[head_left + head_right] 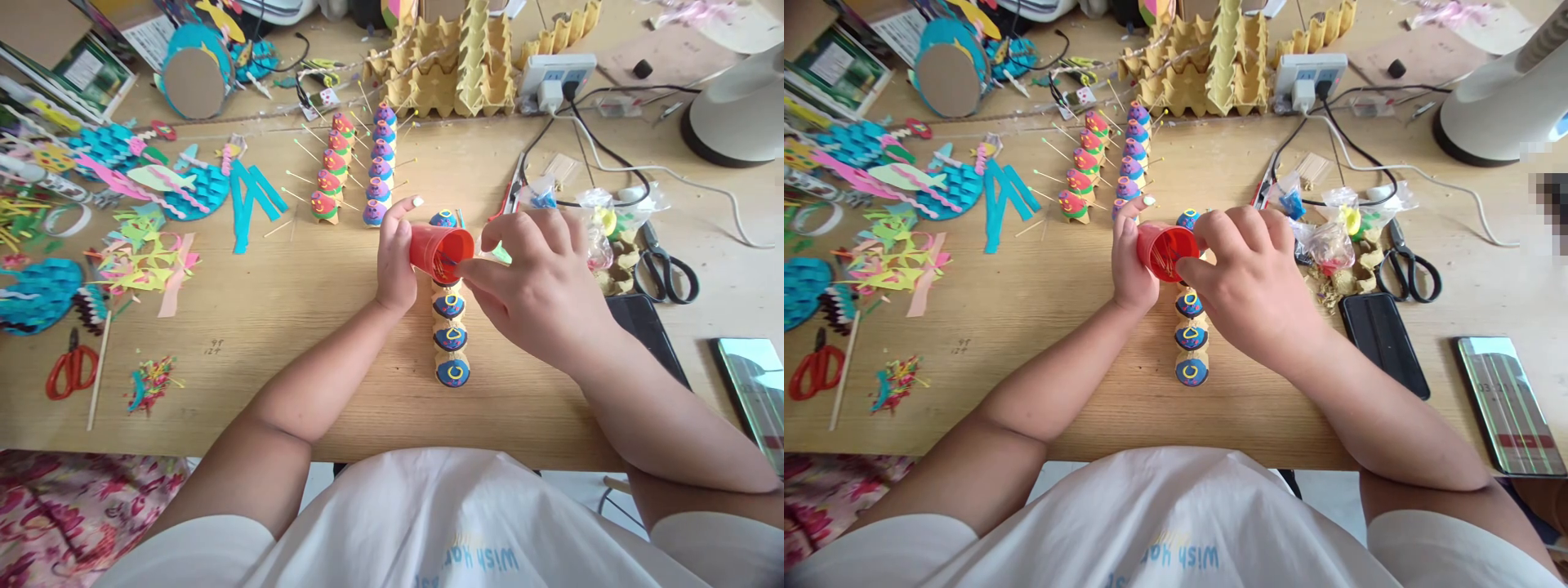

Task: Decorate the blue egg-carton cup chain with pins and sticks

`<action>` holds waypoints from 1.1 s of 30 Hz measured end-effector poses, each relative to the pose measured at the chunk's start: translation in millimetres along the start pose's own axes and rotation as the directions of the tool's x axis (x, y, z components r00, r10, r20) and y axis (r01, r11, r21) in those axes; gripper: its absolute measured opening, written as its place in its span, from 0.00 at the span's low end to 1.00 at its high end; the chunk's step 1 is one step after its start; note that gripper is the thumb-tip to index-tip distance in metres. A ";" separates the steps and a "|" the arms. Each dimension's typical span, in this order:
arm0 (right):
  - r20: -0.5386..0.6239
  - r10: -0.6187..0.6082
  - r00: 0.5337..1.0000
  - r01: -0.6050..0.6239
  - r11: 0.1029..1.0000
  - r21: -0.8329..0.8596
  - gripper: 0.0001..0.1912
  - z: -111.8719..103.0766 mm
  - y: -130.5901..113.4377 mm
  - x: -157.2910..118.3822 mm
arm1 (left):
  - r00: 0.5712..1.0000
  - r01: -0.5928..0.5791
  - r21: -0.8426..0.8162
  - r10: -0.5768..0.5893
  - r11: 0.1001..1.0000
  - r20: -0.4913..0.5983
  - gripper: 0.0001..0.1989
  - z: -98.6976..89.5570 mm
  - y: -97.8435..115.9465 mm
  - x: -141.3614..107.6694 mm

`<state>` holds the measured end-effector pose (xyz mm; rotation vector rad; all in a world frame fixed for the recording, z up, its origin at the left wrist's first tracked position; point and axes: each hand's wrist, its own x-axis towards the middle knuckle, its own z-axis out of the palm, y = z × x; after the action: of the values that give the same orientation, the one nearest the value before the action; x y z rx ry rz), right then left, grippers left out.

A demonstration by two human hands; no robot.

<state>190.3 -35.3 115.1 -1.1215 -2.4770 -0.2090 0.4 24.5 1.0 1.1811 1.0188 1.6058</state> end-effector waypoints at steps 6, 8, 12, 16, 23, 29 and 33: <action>0.024 0.034 0.999 -0.034 0.999 -0.003 0.10 5.5 -0.2 0.7 | 1.000 -0.017 -0.005 0.017 1.000 -0.008 0.33 -0.5 -2.6 -0.9; 0.042 0.035 0.999 -0.036 0.999 0.024 0.10 6.5 -1.7 0.8 | 1.000 -0.013 -0.009 0.013 1.000 0.015 0.33 0.7 -1.4 -2.1; 0.070 0.033 0.997 -0.036 0.998 0.052 0.12 8.4 -3.9 1.6 | 0.999 -0.036 -0.041 0.037 0.999 0.007 0.29 2.8 1.3 -4.2; 0.072 0.051 0.996 -0.053 0.998 0.026 0.12 12.5 -6.1 2.6 | 0.998 -0.061 -0.061 0.063 0.996 0.029 0.26 2.8 1.6 -4.6; 0.107 0.115 0.988 -0.112 0.993 -0.038 0.21 18.6 -10.8 2.2 | 0.997 -0.062 -0.006 0.062 0.998 0.046 0.31 1.7 -1.3 -5.9; 0.136 0.180 0.974 -0.173 0.983 -0.066 0.24 21.7 -16.3 3.8 | 0.991 -0.088 0.042 0.083 0.995 0.101 0.32 0.4 -2.7 -6.6; 0.123 0.191 0.974 -0.184 0.981 -0.063 0.19 23.6 -20.6 5.8 | 0.993 -0.102 0.047 0.098 0.994 0.070 0.30 2.6 -1.0 -6.3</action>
<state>164.2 -38.0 97.0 -1.4235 -2.4675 -0.1498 4.2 19.1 -1.0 1.3308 0.9753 1.6140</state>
